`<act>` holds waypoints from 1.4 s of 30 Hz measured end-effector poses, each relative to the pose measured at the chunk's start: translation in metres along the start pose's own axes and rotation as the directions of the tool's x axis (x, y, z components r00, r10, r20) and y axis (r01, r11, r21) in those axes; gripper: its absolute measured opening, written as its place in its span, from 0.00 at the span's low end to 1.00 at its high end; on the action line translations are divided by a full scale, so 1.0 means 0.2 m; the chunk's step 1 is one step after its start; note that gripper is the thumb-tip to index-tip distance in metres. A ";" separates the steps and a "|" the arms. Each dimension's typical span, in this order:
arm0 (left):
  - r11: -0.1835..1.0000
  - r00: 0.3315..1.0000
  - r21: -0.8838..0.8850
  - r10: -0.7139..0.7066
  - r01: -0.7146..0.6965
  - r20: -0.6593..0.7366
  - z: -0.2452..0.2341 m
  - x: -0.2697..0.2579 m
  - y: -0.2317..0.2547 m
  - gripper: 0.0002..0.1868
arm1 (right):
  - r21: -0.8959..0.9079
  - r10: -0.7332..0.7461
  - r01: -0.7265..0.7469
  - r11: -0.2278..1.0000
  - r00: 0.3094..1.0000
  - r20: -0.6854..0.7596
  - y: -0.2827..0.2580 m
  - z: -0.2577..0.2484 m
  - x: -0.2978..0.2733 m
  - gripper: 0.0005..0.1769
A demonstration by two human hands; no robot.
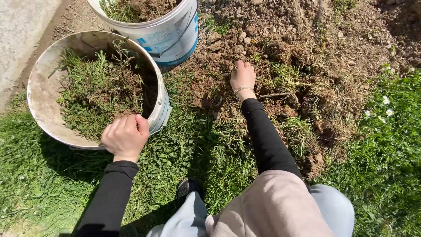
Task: The person repeatedly pulls weeds and soil clumps from a garden bed by hand and places them into a white bucket. The person uses both hands to grasp and uproot vegetation, then transfers it into the bucket.
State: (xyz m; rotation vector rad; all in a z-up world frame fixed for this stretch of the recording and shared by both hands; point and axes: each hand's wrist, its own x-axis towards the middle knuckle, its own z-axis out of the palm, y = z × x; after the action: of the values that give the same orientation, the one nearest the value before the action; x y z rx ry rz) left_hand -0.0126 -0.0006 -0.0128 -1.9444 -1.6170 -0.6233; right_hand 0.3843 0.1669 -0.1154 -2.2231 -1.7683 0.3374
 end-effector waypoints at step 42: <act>0.999 0.997 0.029 -0.042 0.040 0.062 -0.06 0.05 0.04 0.18 | 0.277 -0.279 0.386 0.880 0.891 -0.357 0.00 -0.05 -0.25 0.11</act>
State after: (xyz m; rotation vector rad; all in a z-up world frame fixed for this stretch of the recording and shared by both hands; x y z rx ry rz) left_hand -0.0034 -0.0020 0.0026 -1.9328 -1.6990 -0.5585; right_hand 0.3762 0.1179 -0.1061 -1.5916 -1.7285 0.1880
